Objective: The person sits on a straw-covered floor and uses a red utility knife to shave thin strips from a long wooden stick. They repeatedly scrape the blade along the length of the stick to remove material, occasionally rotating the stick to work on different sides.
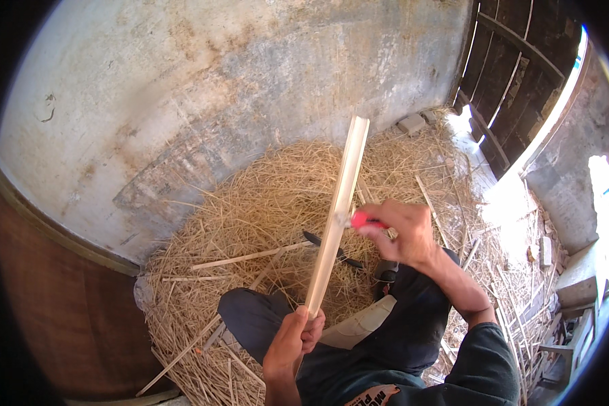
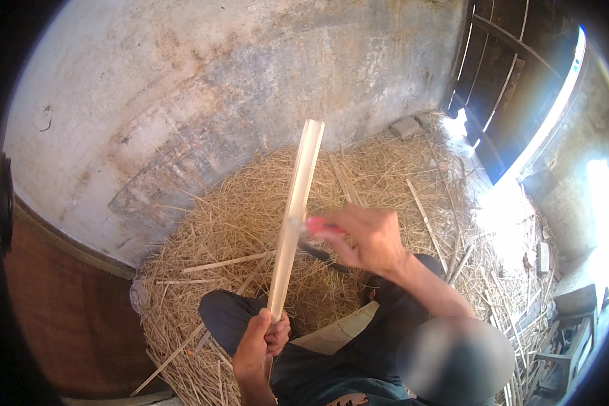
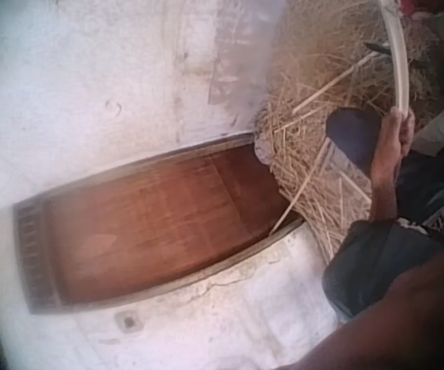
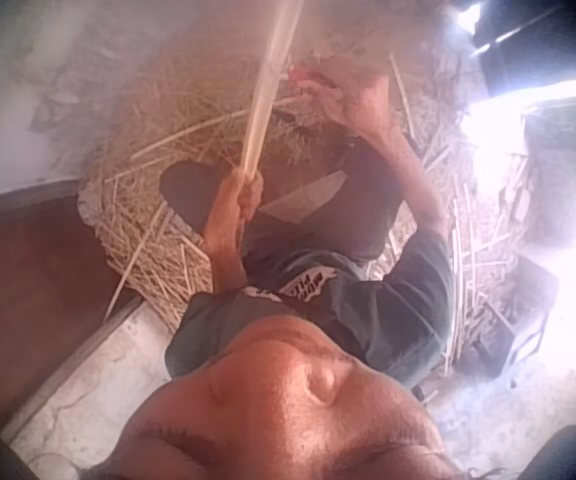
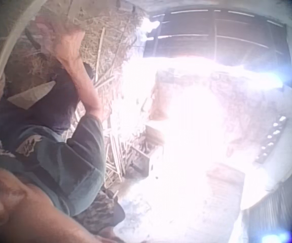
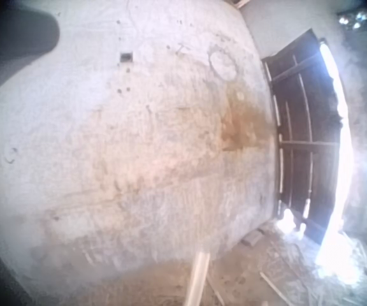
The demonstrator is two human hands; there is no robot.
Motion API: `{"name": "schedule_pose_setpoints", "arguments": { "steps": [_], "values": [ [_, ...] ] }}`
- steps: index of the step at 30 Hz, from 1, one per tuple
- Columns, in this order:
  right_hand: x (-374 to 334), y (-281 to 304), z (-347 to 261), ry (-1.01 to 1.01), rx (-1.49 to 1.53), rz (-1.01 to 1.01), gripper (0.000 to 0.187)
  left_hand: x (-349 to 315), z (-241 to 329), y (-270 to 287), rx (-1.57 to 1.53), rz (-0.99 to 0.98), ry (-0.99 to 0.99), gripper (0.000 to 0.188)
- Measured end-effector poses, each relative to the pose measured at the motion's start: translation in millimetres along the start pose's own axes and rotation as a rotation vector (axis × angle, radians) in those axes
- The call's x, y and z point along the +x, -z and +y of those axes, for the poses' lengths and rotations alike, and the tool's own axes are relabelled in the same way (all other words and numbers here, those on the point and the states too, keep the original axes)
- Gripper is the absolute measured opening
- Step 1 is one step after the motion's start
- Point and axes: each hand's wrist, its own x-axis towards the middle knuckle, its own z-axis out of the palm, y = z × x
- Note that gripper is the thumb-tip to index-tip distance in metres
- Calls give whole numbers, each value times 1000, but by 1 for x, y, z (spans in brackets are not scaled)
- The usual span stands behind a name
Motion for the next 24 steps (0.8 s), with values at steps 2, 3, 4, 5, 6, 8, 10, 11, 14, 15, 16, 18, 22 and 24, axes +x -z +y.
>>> {"name": "schedule_pose_setpoints", "arguments": {
  "steps": [2,3,4,5,6,8,10,11,14,15,16,18,22,24],
  "values": [
    [10,2,23,-121,12,125,22,-10,-3,-3,4,24,47,60],
    [21,12,34,-165,-62,139,22,-14,-8,0,3,14,67,61],
    [30,24,46,-209,-142,151,22,-19,-14,4,0,-2,89,61],
    [35,31,54,-260,-169,155,22,-22,-17,7,-1,-16,112,61],
    [39,38,62,-311,-195,158,22,-24,-18,10,13,-25,129,62],
    [41,46,65,-361,-218,189,22,-29,-16,13,37,-32,156,62],
    [44,52,63,-364,-218,249,22,-27,-18,15,20,-23,173,63],
    [41,49,61,-347,-167,202,22,-26,-18,15,11,-18,181,64],
    [19,32,32,-310,-24,30,23,-23,-15,15,-23,18,133,65],
    [10,26,24,-277,13,9,23,-19,-15,17,-33,-4,119,65],
    [3,21,18,-244,45,-12,23,-12,-15,18,-44,-31,104,65],
    [-7,14,8,-208,101,-49,24,-2,-11,22,-54,-105,85,64],
    [-17,4,1,-192,155,-64,26,10,-6,23,-43,-186,34,59],
    [-18,2,1,-195,160,-67,26,13,-4,15,-19,-136,6,57]
  ]
}}
